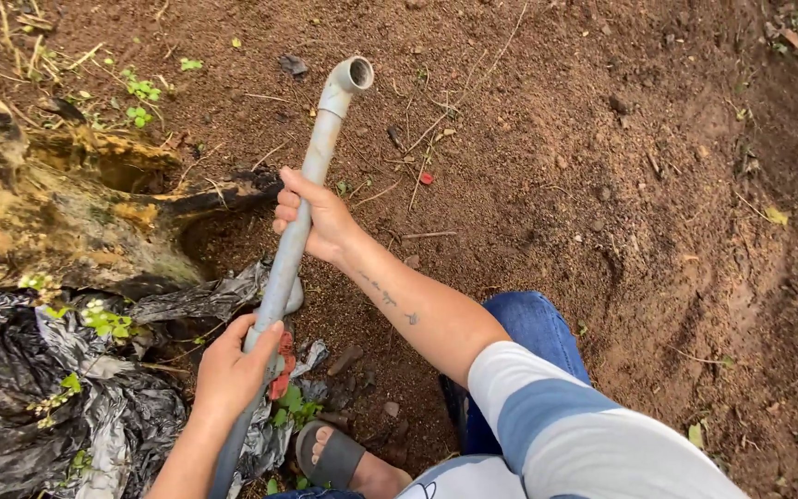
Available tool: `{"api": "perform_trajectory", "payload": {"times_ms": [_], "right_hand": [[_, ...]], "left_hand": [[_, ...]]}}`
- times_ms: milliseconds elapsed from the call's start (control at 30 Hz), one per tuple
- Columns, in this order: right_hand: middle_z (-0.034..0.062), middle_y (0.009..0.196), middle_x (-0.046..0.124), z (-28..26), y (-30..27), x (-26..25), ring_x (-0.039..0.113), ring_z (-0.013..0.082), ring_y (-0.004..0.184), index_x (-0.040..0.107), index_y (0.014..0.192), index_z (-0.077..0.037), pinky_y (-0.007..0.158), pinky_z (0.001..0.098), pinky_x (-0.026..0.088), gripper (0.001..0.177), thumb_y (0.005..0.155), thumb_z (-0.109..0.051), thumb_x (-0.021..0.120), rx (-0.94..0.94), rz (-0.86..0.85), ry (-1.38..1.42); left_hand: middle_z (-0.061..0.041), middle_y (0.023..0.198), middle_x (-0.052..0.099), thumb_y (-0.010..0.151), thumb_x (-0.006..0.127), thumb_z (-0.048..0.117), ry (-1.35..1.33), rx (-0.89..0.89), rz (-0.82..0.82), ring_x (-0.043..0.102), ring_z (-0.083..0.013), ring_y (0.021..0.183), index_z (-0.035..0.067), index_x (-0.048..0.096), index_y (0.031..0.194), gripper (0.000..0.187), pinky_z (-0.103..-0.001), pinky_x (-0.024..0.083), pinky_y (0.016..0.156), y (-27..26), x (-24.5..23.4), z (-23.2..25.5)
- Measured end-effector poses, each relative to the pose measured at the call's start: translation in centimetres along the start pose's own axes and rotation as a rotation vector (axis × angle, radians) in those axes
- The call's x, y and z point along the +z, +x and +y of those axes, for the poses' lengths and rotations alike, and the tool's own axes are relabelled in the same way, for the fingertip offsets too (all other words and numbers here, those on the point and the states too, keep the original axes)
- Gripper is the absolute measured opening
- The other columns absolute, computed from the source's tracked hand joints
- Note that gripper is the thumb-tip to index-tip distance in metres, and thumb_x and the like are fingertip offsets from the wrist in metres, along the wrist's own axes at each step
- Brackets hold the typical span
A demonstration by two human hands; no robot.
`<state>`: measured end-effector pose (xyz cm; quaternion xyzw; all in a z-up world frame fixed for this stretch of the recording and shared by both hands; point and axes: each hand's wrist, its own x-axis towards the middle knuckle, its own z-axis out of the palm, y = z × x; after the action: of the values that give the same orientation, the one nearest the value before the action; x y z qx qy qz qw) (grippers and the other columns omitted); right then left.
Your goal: The person assembles a gray PVC pipe structure by connecting an elbow joint to a vertical pipe near a tree stump. They then retrieve a long metal rod and insert it into the pipe assembly to extend its length.
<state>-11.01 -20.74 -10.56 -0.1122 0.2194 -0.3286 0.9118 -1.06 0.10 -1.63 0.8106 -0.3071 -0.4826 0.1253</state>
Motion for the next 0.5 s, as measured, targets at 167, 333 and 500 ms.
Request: {"api": "perform_trajectory", "payload": {"times_ms": [167,333,500], "right_hand": [[-0.0081,0.066,0.054,0.3,0.6,-2.4,0.056,0.0089,0.062,0.055,0.079,-0.021,0.068,0.0337,0.058,0.031,0.104,-0.035,0.067,0.117,-0.178,0.101],[-0.0103,0.06,0.05,0.2,0.4,-3.0,0.053,0.0075,0.057,0.055,0.07,-0.021,0.067,0.0342,0.061,0.038,0.104,-0.032,0.067,0.13,-0.251,0.122],[-0.0085,0.056,0.052,0.2,0.4,-3.3,0.054,0.0076,0.053,0.056,0.069,-0.02,0.062,0.0311,0.061,0.036,0.1,-0.029,0.072,0.111,-0.146,0.076]], "left_hand": [[-0.003,0.105,0.079,0.092,0.069,0.043,-0.049,-0.022,-0.078,0.068,-0.0196,0.08,0.025,0.065,0.144,0.056,-0.037,0.055,0.076,0.3,-0.8,-1.8],[-0.019,0.143,0.073,0.088,0.071,0.016,-0.454,-0.064,-0.183,0.071,-0.0313,0.12,0.016,0.051,0.16,0.075,-0.048,0.057,0.103,1.2,-1.0,-7.8],[-0.022,0.083,0.075,0.094,0.087,0.015,-0.314,-0.342,-0.47,0.072,-0.033,0.075,0.002,0.068,0.111,0.028,-0.046,0.061,0.081,2.7,2.7,-15.9]]}}
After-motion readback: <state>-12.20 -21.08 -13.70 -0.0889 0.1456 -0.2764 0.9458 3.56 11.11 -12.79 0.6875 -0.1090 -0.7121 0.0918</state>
